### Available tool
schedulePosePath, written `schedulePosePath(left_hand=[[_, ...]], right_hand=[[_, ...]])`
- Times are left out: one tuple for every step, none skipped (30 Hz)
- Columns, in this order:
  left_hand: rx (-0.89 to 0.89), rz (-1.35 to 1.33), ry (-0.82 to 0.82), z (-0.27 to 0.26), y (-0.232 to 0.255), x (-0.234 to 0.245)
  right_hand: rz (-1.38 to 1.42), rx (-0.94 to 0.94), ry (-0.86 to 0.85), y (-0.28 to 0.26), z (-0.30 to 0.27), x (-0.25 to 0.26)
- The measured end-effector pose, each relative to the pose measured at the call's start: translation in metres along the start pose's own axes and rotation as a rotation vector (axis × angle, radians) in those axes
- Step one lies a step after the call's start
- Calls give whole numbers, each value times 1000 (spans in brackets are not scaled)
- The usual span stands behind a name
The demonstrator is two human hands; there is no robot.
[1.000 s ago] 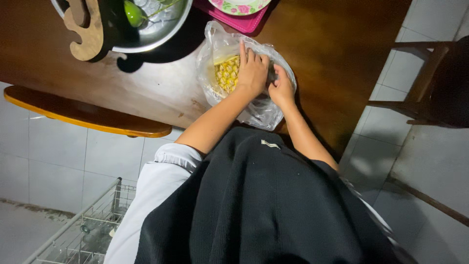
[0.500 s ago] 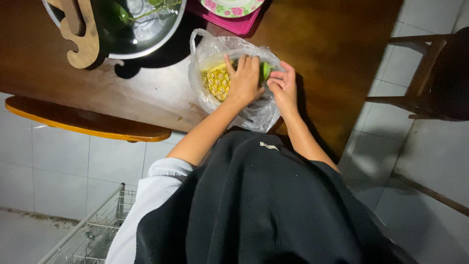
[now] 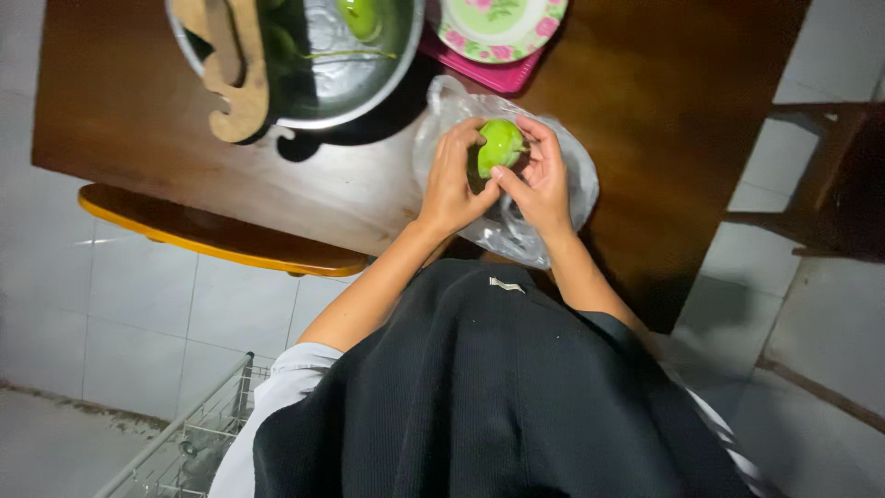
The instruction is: The person takes green mangoes from a plastic bag, places them into a bowl of water, and سپس removes a mango and peels it using a knife over a tray.
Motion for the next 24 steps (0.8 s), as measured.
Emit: schedulePosePath(left_hand=[[-46,9,15,1,0,11],[-92,20,30,2,1,23],[-90,28,41,2,-1,35],[-94,24,40,3,-4,45],[-97,20,40,4,-7,56],[-94,25,47,6,-11,66],[-98,34,64,7,-16,76],[-102,42,80,8,-19,86],[-99,48,87,9,-24,95],[-91,89,121,9,-29,105],[-84,130,154,9,-34,114],[-79,132,161,9,-39,121],[2,160,168,9,-48,128],[86,185,173,9,-58,135],[93,185,178,10,-65,141],[102,221,186,12,-73,148],[111,257,194,15,-80,154],[118,256,197,16,-86,158],[115,289,188,17,-92,161],[110,323,177,18,-97,164],[115,321,179,20,-103,167],[129,322,148,22,-108,166],[143,322,117,24,-113,165],[145,319,115,25,-116,167]], right_hand=[[3,0,-11,-1,4,-11],[21,-32,-14,-2,7,-21],[38,-64,-17,-1,11,-32],[40,-65,-28,-2,16,-43],[-2,-44,-51,-2,22,-55],[-44,-25,-72,-1,28,-66],[-42,-26,-81,1,35,-76],[-134,-20,-74,4,42,-85],[-227,-13,-66,7,48,-94],[-226,-16,-74,11,55,-104],[-233,24,-73,13,61,-114],[-239,63,-72,14,68,-123],[-239,60,-80,18,75,-132],[-383,119,-80,18,82,-140],[-527,180,-82,19,89,-148],[-528,175,-88,24,96,-156],[-604,200,-83,27,102,-164],[-681,225,-77,31,107,-171],[-682,221,-83,36,110,-177],[-694,181,-42,42,114,-180],[-706,141,-2,48,117,-181],[-707,138,-4,53,120,-184],[-809,191,-26,55,121,-189],[-911,244,-46,57,122,-193]])
Point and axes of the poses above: each hand's wrist, its own z-axis towards the middle knuckle, its own x-axis out of the back of the hand, y = z × x, the point moved 6 cm from there along z, towards the middle knuckle, and after that the axes turned 2 degrees about z, right-handed, at the moved point
